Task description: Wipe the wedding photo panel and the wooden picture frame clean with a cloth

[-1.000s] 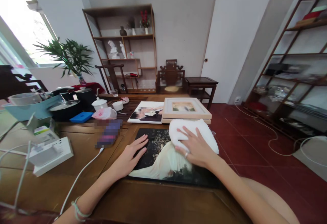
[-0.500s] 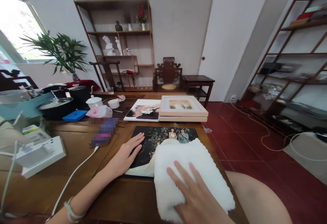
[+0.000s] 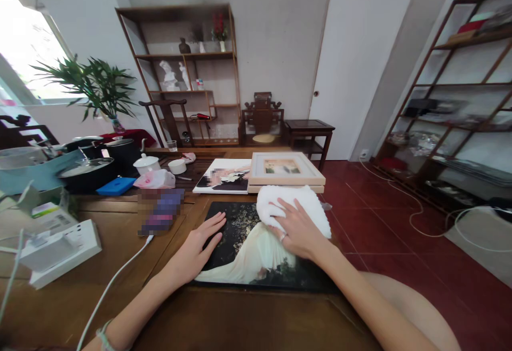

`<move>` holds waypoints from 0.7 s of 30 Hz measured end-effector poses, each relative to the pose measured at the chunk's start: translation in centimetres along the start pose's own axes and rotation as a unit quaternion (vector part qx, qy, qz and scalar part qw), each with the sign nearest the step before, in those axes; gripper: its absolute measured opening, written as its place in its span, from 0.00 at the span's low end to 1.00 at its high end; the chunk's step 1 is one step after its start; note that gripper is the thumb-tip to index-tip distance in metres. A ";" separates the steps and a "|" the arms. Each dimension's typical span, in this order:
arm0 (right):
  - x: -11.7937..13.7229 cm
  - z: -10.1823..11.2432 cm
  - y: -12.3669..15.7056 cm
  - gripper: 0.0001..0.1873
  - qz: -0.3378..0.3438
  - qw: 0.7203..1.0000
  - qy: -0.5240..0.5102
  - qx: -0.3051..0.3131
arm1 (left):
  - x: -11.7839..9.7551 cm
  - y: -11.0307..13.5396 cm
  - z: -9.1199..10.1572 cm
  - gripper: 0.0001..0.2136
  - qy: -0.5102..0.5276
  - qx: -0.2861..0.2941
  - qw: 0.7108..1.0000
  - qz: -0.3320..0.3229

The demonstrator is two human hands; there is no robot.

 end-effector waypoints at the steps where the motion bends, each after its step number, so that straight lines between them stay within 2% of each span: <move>1: 0.7 -0.1 0.6 0.16 0.008 1.000 0.000 0.004 | 0.0 0.0 0.0 0.18 0.000 0.001 1.000 0.002; 7: 8.5 -0.3 6.0 0.11 0.080 0.994 -0.020 0.069 | 0.1 0.1 -0.3 0.18 -0.006 0.011 1.000 0.013; 10: 10.4 -0.2 7.1 0.16 0.120 0.987 -0.039 0.103 | 0.0 0.1 -0.3 0.18 -0.008 0.014 1.000 0.012; 12: 9.8 0.2 6.5 0.17 0.125 0.986 -0.038 0.103 | -0.1 0.1 -0.3 0.18 -0.008 0.016 1.000 0.008; 15: 6.7 0.7 4.1 0.12 0.099 0.992 -0.026 0.078 | -0.1 0.0 -0.1 0.18 -0.007 0.014 1.000 0.004; 18: 3.0 0.6 1.1 0.16 0.047 0.998 -0.010 0.045 | -0.1 0.0 -0.1 0.18 -0.007 0.013 1.000 0.003; 21: 1.3 0.1 -1.0 0.18 0.016 0.999 -0.002 0.033 | 0.0 0.0 -0.2 0.18 -0.007 0.013 1.000 0.005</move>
Point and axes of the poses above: each hand's wrist, its own y-axis away from the middle knuckle, its own z-axis out of the back of the hand, x = y × z, the point moved 8 cm from there along -y, towards the middle knuckle, and after that the axes turned 4 degrees about x, right-handed, at the moved point
